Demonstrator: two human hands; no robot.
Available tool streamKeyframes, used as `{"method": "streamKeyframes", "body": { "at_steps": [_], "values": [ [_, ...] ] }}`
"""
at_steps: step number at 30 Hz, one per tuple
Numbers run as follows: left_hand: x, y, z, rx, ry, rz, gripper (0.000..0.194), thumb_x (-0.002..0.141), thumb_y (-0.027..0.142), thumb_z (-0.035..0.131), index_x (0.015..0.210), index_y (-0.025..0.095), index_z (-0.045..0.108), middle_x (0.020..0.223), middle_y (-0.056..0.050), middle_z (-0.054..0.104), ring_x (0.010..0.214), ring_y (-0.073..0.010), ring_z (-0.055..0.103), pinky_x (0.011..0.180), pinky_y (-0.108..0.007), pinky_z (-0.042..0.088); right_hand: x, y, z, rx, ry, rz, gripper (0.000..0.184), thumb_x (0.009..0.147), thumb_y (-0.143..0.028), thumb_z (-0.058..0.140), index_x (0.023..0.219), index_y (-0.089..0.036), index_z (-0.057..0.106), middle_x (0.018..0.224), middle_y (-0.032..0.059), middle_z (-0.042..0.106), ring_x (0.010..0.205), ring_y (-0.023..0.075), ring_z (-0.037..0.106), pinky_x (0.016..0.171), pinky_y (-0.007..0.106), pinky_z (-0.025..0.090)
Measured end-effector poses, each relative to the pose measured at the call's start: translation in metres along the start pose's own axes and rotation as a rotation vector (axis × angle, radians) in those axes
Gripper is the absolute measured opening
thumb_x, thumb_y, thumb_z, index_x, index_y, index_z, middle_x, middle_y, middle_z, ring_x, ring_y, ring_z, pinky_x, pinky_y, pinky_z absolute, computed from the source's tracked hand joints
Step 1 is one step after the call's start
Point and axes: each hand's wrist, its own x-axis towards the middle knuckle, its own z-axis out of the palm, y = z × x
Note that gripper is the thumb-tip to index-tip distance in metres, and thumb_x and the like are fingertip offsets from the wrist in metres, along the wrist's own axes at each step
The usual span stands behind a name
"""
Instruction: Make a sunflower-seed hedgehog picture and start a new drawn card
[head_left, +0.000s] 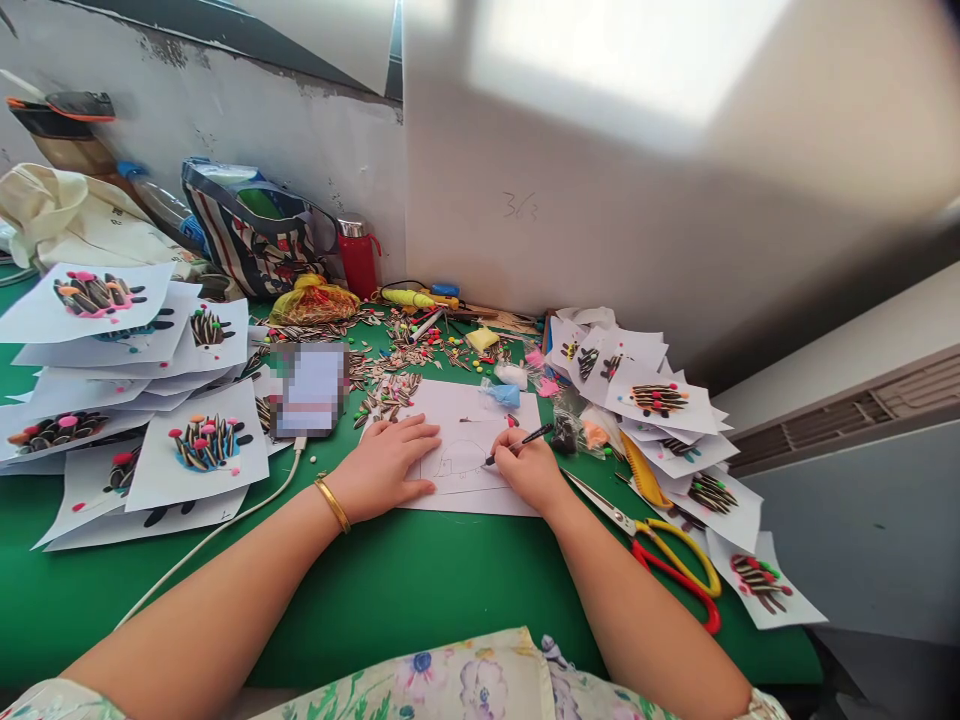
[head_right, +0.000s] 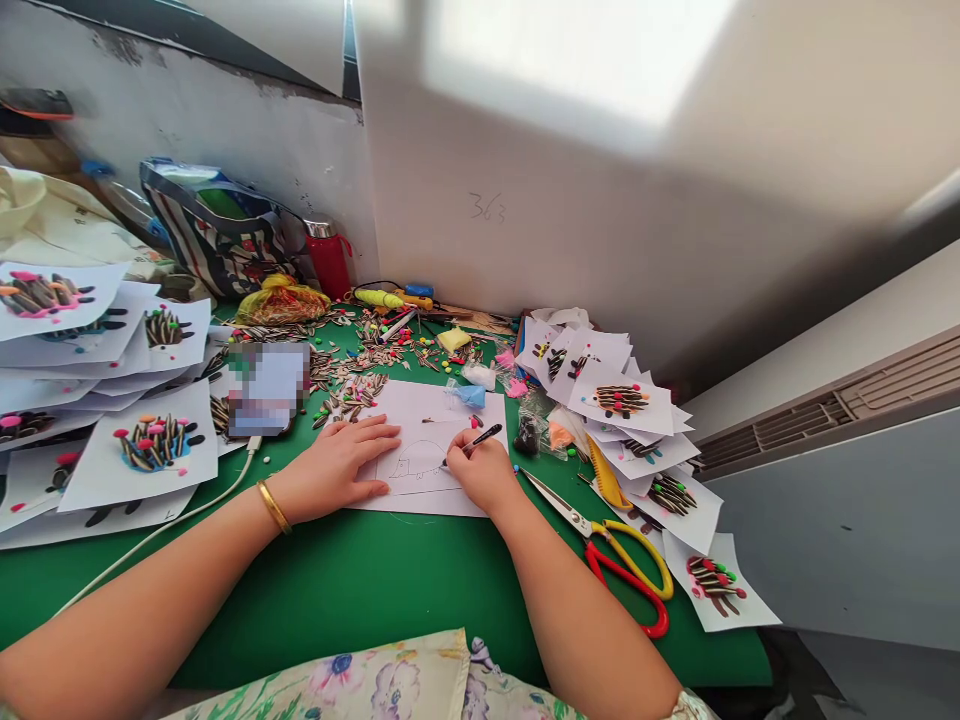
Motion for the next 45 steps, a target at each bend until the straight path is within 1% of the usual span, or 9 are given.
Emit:
{"method": "streamKeyframes", "body": {
  "at_steps": [8,14,19,26,36,45],
  "values": [
    [0.000,0.000,0.000,0.005,0.006,0.006,0.058,0.080,0.048,0.064,0.133,0.028,0.053,0.146,-0.006,0.048,0.139,-0.0294,0.034,0.110,-0.049,0.026,0.001,0.001,-0.002,0.024,0.003,0.009,0.014,0.070,-0.028,0.048,0.066,-0.022,0.060,0.055,-0.0037,0.056,0.055,0.0155,0.051,0.053,0.025,0.037],
    [0.000,0.001,-0.002,-0.002,-0.006,-0.005,0.058,0.080,0.048,0.064,0.133,0.029,0.053,0.146,-0.006,0.048,0.140,-0.0300,0.034,0.110,-0.048,0.027,0.007,0.007,-0.010,0.100,0.051,0.061,0.015,0.069,-0.029,0.048,0.067,-0.022,0.060,0.050,-0.0047,0.053,0.049,0.0145,0.047,0.051,0.026,0.037],
    [0.001,0.002,-0.002,-0.004,-0.018,-0.014,0.057,0.080,0.047,0.064,0.133,0.029,0.053,0.147,-0.007,0.047,0.140,-0.0299,0.033,0.111,-0.048,0.026,0.008,0.008,-0.008,0.065,0.042,0.029,0.015,0.070,-0.029,0.048,0.067,-0.022,0.060,0.051,-0.0041,0.054,0.052,0.0156,0.050,0.053,0.026,0.039],
    [0.000,0.000,0.000,0.012,0.000,0.002,0.058,0.080,0.048,0.064,0.134,0.029,0.053,0.147,-0.006,0.047,0.140,-0.0297,0.034,0.110,-0.048,0.027,0.006,0.007,-0.006,0.034,0.027,0.029,0.014,0.072,-0.027,0.048,0.069,-0.023,0.061,0.051,-0.0041,0.056,0.057,0.0172,0.055,0.056,0.025,0.040],
    [0.000,0.000,-0.001,0.008,-0.005,0.000,0.057,0.081,0.048,0.063,0.133,0.028,0.053,0.147,-0.006,0.047,0.140,-0.0298,0.034,0.109,-0.049,0.027,0.006,0.006,-0.008,0.017,0.019,0.039,0.014,0.072,-0.029,0.049,0.067,-0.022,0.060,0.051,-0.0040,0.054,0.055,0.0164,0.053,0.055,0.026,0.040],
    [0.001,0.000,0.001,0.010,0.001,0.003,0.058,0.080,0.048,0.064,0.133,0.028,0.053,0.147,-0.005,0.047,0.139,-0.0300,0.034,0.110,-0.048,0.027,0.008,0.009,-0.007,-0.009,0.029,0.021,0.016,0.074,-0.028,0.048,0.072,-0.022,0.063,0.055,-0.0024,0.059,0.063,0.0187,0.059,0.059,0.025,0.042]
  ]
}}
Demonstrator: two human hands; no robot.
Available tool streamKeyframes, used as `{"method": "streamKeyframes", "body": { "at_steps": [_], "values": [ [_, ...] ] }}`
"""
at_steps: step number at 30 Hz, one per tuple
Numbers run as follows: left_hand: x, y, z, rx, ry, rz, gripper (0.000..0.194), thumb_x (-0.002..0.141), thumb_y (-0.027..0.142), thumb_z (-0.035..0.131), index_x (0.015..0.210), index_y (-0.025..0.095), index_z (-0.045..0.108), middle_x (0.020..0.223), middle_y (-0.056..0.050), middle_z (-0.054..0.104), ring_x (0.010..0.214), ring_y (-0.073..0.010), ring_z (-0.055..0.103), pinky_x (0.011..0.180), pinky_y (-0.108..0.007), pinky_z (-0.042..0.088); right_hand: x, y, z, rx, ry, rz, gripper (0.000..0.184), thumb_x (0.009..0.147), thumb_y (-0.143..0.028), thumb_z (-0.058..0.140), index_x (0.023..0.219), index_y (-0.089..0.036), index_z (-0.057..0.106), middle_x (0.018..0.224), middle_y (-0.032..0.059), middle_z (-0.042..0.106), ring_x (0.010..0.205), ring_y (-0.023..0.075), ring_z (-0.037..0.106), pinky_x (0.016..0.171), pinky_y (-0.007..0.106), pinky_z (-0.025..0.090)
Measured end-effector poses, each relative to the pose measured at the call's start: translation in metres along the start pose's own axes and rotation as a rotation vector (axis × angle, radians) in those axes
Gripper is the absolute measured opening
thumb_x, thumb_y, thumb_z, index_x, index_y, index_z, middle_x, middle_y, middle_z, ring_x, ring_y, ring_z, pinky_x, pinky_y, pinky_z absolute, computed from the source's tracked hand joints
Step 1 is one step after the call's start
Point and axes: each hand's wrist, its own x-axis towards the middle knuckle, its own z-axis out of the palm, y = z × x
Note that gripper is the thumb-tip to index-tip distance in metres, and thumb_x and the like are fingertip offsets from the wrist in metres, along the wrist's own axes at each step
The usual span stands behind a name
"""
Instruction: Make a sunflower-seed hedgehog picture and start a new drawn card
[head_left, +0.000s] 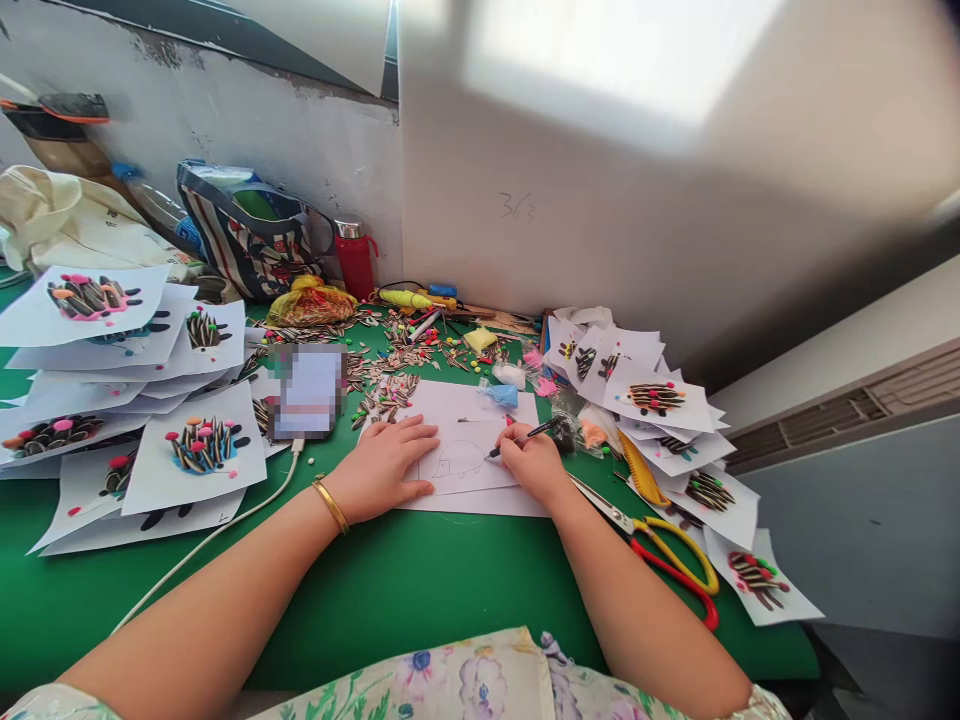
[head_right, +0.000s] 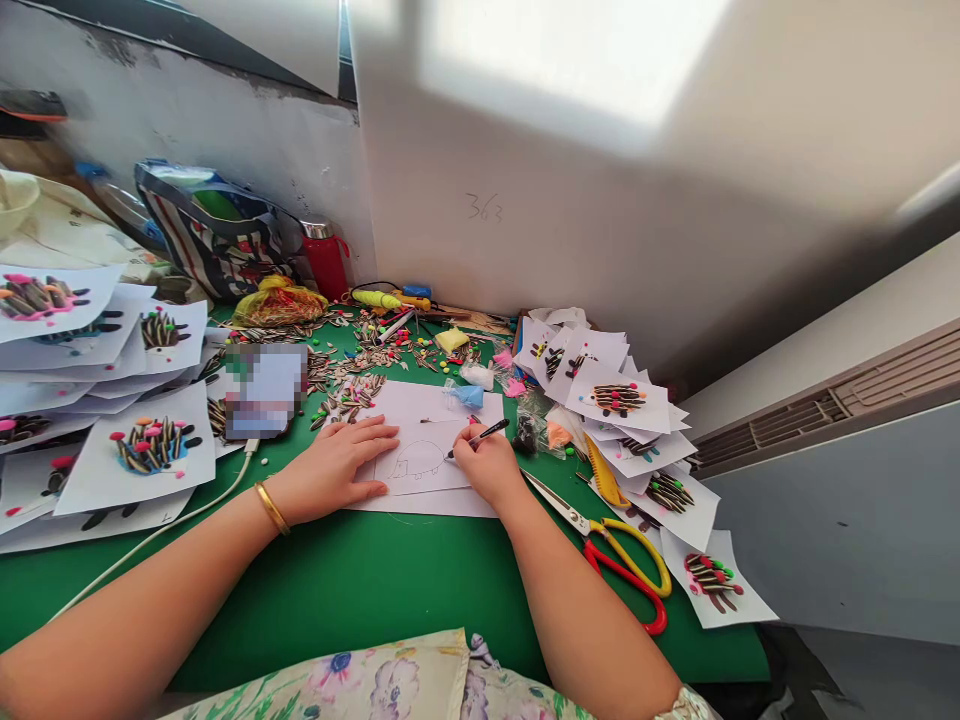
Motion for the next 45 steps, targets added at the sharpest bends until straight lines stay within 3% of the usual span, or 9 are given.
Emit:
{"method": "streamKeyframes", "body": {
  "at_steps": [10,35,41,45],
  "values": [
    [-0.001,0.000,0.000,0.001,0.010,0.006,0.058,0.080,0.047,0.064,0.133,0.028,0.053,0.146,-0.005,0.047,0.139,-0.0301,0.034,0.109,-0.048,0.028,0.000,0.002,0.001,0.016,0.009,-0.029,0.015,0.074,-0.026,0.049,0.071,-0.023,0.064,0.056,-0.0021,0.061,0.067,0.0198,0.062,0.059,0.025,0.044],
    [0.000,0.001,-0.001,0.034,-0.004,-0.001,0.057,0.081,0.048,0.063,0.134,0.028,0.052,0.147,-0.005,0.046,0.140,-0.0288,0.034,0.107,-0.048,0.029,0.001,0.001,0.001,0.111,0.012,0.009,0.014,0.074,-0.029,0.050,0.071,-0.022,0.061,0.053,-0.0042,0.056,0.050,0.0148,0.048,0.051,0.025,0.038],
    [-0.001,0.001,-0.001,0.028,-0.009,0.004,0.057,0.081,0.048,0.063,0.134,0.029,0.052,0.147,-0.005,0.046,0.141,-0.0289,0.031,0.109,-0.048,0.027,-0.003,-0.003,0.001,0.264,0.077,-0.129,0.021,0.081,-0.037,0.052,0.091,-0.021,0.063,0.074,-0.0001,0.063,0.063,0.0160,0.055,0.058,0.027,0.043],
    [-0.001,0.002,-0.001,0.022,0.005,0.022,0.058,0.080,0.045,0.064,0.134,0.029,0.052,0.147,-0.004,0.047,0.142,-0.0290,0.029,0.110,-0.048,0.026,-0.011,-0.013,0.003,0.255,0.030,-0.193,0.026,0.081,-0.035,0.055,0.100,-0.021,0.066,0.091,0.0033,0.067,0.073,0.0163,0.058,0.064,0.028,0.047]
  ]
}}
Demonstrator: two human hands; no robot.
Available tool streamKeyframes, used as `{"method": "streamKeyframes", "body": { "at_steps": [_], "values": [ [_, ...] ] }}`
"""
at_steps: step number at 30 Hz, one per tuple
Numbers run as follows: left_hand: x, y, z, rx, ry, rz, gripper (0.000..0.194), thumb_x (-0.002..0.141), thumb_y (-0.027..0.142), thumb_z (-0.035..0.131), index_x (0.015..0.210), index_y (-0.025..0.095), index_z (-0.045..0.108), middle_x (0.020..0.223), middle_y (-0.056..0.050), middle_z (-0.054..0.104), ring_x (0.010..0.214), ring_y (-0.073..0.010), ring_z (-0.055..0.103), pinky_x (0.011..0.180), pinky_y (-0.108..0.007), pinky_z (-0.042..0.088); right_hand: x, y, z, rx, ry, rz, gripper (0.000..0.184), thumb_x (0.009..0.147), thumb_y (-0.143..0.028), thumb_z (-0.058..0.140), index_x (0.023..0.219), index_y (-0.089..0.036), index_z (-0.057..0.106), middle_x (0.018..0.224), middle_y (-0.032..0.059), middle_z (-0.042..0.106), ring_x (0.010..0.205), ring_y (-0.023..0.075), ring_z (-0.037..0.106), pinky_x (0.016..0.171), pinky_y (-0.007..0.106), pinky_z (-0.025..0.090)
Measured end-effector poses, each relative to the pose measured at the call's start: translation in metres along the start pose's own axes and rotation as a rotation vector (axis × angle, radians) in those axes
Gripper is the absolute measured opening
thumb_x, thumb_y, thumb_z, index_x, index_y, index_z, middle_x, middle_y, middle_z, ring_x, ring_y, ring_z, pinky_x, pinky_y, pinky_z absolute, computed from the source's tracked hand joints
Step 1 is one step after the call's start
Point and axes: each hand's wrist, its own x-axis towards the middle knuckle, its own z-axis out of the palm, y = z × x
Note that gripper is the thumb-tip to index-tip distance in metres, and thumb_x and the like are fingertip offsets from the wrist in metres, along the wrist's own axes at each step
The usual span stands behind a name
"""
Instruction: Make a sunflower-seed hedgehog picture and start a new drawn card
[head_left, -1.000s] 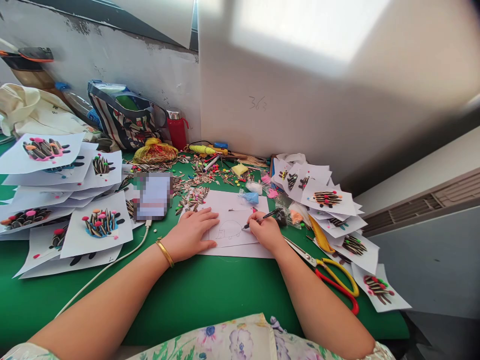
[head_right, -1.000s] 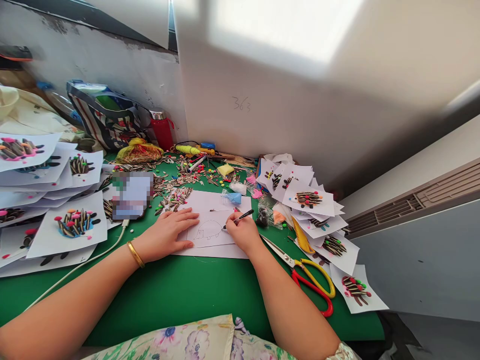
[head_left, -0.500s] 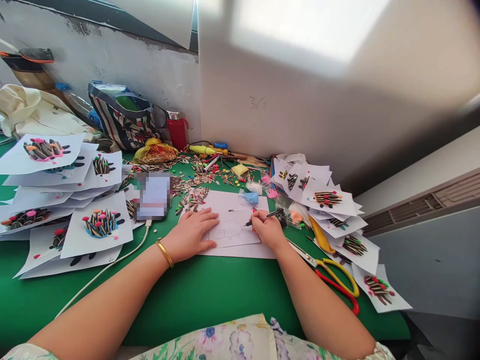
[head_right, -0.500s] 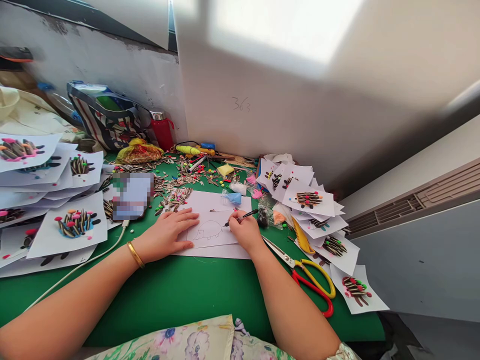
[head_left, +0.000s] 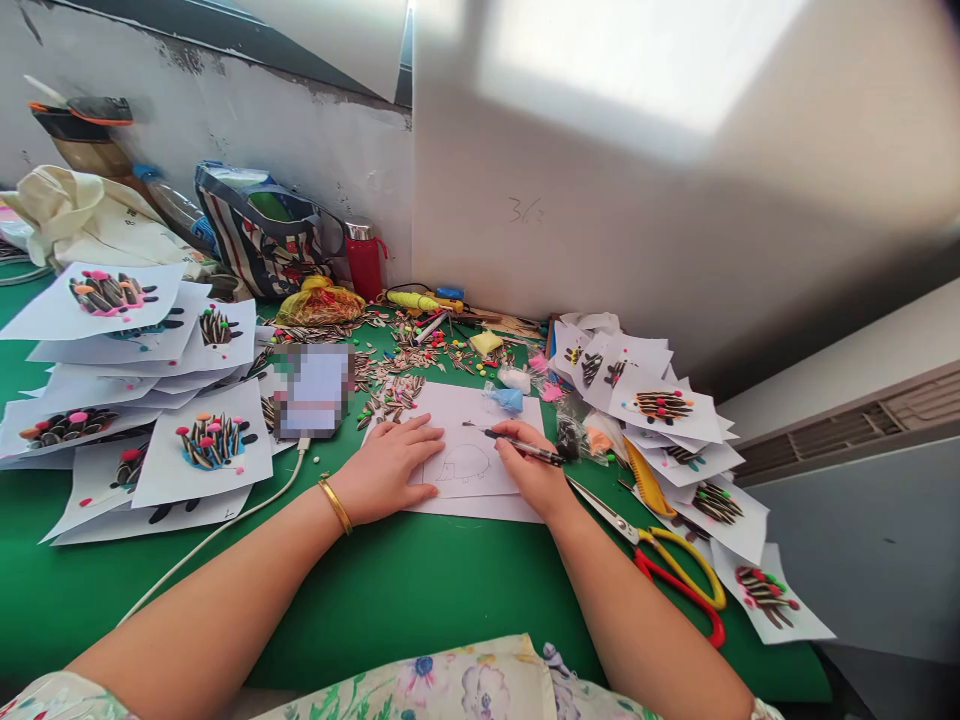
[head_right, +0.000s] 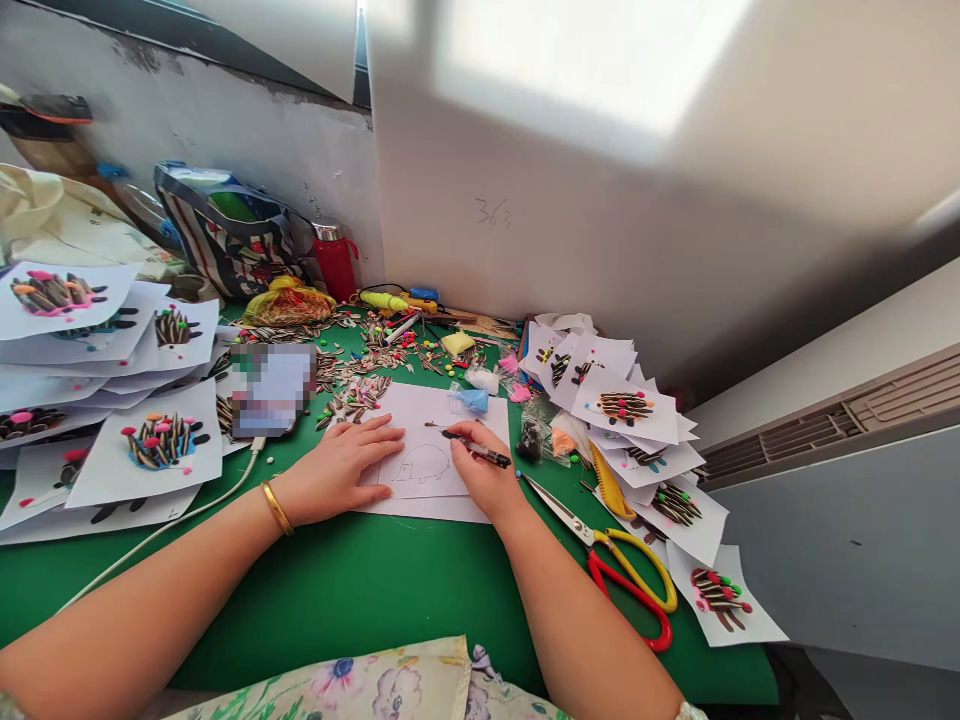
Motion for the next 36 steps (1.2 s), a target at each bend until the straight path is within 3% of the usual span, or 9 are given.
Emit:
{"method": "streamKeyframes", "body": {
  "at_steps": [6,12,36],
  "values": [
    [-0.001,0.002,0.000,-0.015,0.008,-0.004,0.058,0.079,0.046,0.066,0.133,0.030,0.053,0.147,-0.004,0.047,0.141,-0.0297,0.031,0.111,-0.049,0.026,-0.010,-0.009,0.020,-0.038,-0.105,0.003,0.020,0.083,-0.029,0.054,0.094,-0.021,0.068,0.091,0.0028,0.071,0.078,0.0174,0.063,0.071,0.029,0.051],
    [-0.001,0.001,0.002,-0.013,0.024,0.004,0.058,0.079,0.047,0.066,0.133,0.030,0.053,0.146,-0.005,0.047,0.141,-0.0299,0.032,0.111,-0.048,0.027,-0.015,-0.008,0.032,-0.126,-0.110,-0.083,0.019,0.083,-0.023,0.054,0.092,-0.023,0.070,0.094,0.0019,0.072,0.090,0.0187,0.065,0.083,0.032,0.050],
    [-0.002,0.000,0.004,-0.026,0.022,-0.002,0.059,0.078,0.047,0.067,0.132,0.029,0.054,0.146,-0.004,0.047,0.141,-0.0297,0.032,0.111,-0.049,0.027,-0.013,-0.005,0.034,-0.194,-0.105,-0.133,0.020,0.083,-0.023,0.053,0.094,-0.023,0.070,0.095,0.0022,0.072,0.090,0.0186,0.065,0.084,0.032,0.050]
  ]
}}
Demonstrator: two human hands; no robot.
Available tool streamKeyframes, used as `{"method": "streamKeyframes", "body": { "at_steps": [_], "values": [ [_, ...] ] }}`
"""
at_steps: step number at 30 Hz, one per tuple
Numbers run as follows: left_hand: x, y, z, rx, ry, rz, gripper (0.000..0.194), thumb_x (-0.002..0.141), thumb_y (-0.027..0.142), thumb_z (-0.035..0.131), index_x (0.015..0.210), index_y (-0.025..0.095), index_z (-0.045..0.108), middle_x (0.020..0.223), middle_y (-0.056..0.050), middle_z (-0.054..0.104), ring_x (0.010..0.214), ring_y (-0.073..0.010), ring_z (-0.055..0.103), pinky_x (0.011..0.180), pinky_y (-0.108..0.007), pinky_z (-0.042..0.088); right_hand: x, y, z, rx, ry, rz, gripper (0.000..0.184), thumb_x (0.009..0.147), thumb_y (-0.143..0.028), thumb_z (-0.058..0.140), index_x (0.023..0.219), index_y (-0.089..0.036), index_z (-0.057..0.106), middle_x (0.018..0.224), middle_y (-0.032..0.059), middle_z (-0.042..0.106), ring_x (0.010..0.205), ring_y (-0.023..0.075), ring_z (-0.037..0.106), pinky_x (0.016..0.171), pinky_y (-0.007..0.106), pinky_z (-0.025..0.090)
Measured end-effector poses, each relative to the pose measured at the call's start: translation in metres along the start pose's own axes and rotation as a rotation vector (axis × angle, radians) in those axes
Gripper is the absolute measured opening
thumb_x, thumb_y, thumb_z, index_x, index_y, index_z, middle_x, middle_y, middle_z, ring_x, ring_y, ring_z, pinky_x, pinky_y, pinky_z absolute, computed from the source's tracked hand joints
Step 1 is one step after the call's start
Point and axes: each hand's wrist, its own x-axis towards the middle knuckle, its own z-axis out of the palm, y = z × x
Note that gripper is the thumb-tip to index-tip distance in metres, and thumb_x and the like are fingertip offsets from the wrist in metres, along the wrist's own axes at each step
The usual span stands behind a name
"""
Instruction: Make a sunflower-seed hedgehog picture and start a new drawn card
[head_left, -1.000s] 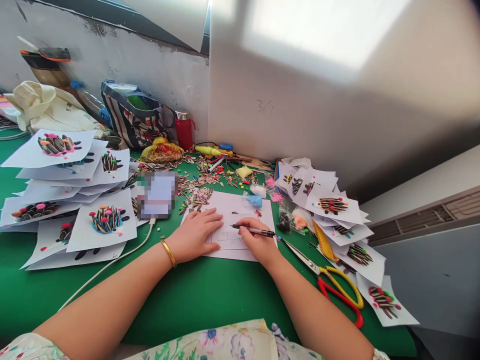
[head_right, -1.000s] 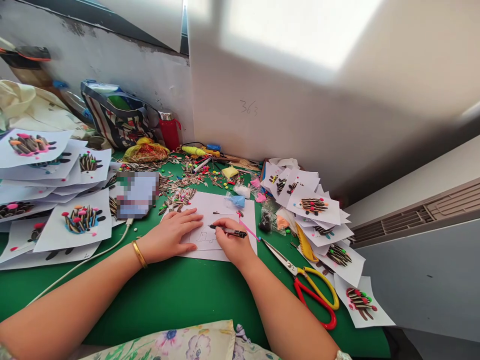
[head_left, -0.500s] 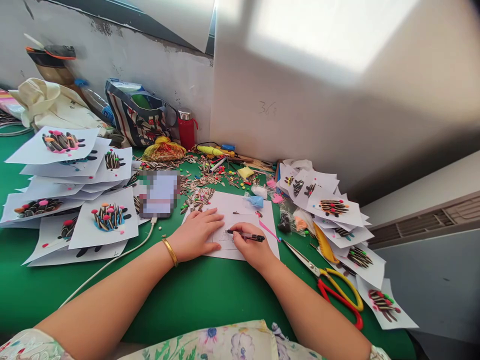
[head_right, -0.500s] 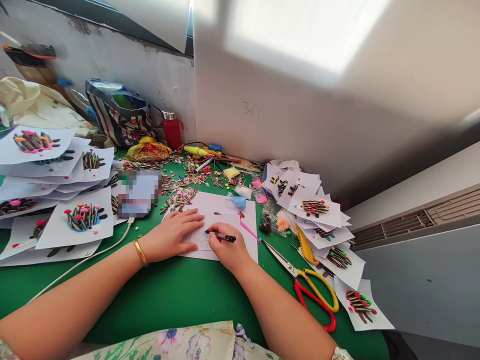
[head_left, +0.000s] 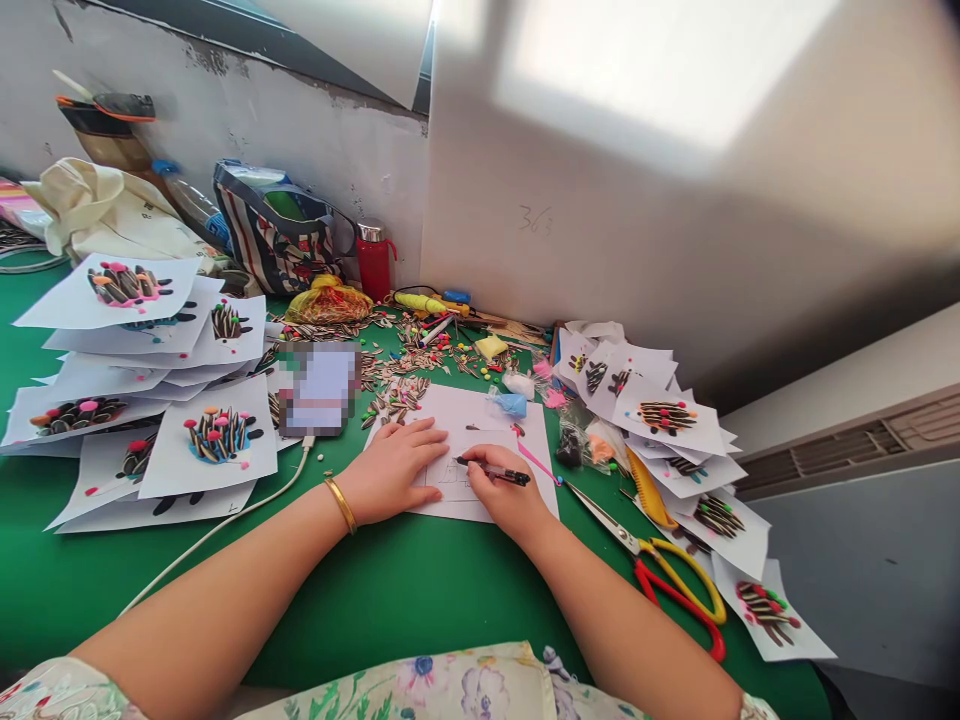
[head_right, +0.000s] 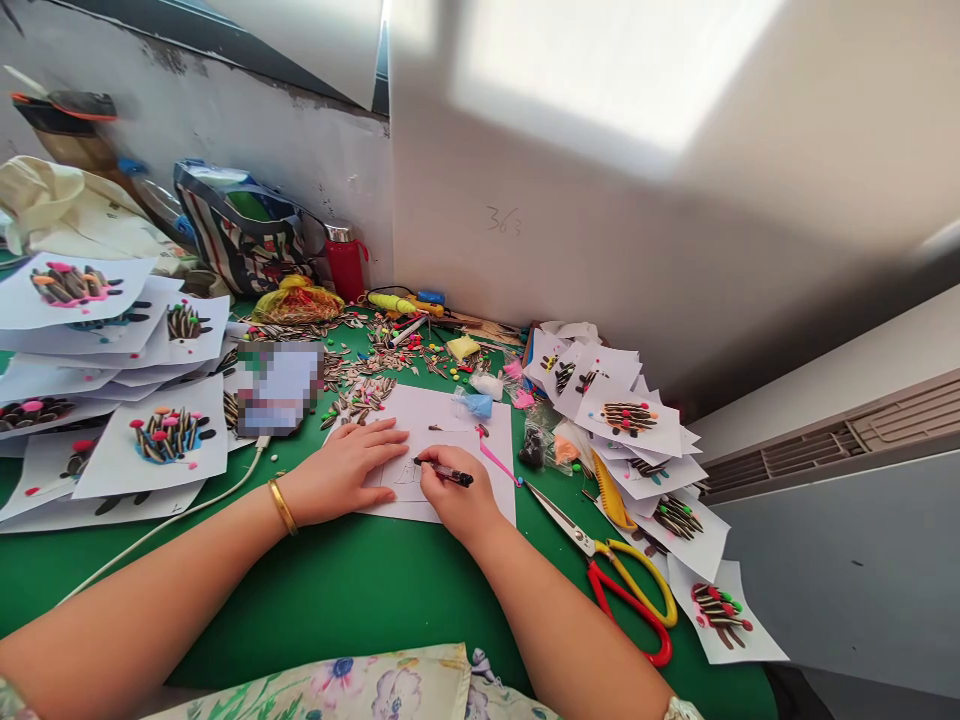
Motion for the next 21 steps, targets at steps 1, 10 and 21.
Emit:
{"method": "streamKeyframes", "body": {
  "at_steps": [1,10,21],
  "values": [
    [-0.0001,0.0002,-0.0002,0.002,-0.001,0.000,0.058,0.078,0.047,0.067,0.132,0.029,0.054,0.146,-0.005,0.047,0.141,-0.0297,0.032,0.111,-0.049,0.027,0.0000,0.0000,0.0001,0.001,-0.003,-0.002,0.020,0.083,-0.023,0.053,0.093,-0.023,0.070,0.095,0.0022,0.072,0.091,0.0186,0.065,0.085,0.032,0.050],
    [-0.0001,0.0009,-0.0009,-0.009,-0.005,-0.004,0.059,0.079,0.046,0.066,0.133,0.030,0.053,0.147,-0.005,0.047,0.141,-0.0293,0.031,0.111,-0.047,0.026,-0.0010,-0.0005,-0.0013,0.002,0.017,0.024,0.019,0.081,-0.021,0.053,0.091,-0.023,0.069,0.094,0.0019,0.072,0.091,0.0191,0.065,0.084,0.033,0.050],
    [0.0002,0.0016,-0.0016,0.007,-0.003,0.001,0.058,0.079,0.047,0.066,0.133,0.031,0.052,0.147,-0.005,0.047,0.141,-0.0295,0.032,0.110,-0.048,0.027,-0.0021,-0.0001,-0.0013,-0.010,0.015,0.018,0.019,0.081,-0.021,0.052,0.088,-0.023,0.070,0.091,0.0016,0.072,0.087,0.0191,0.065,0.081,0.032,0.050]
  ]
}}
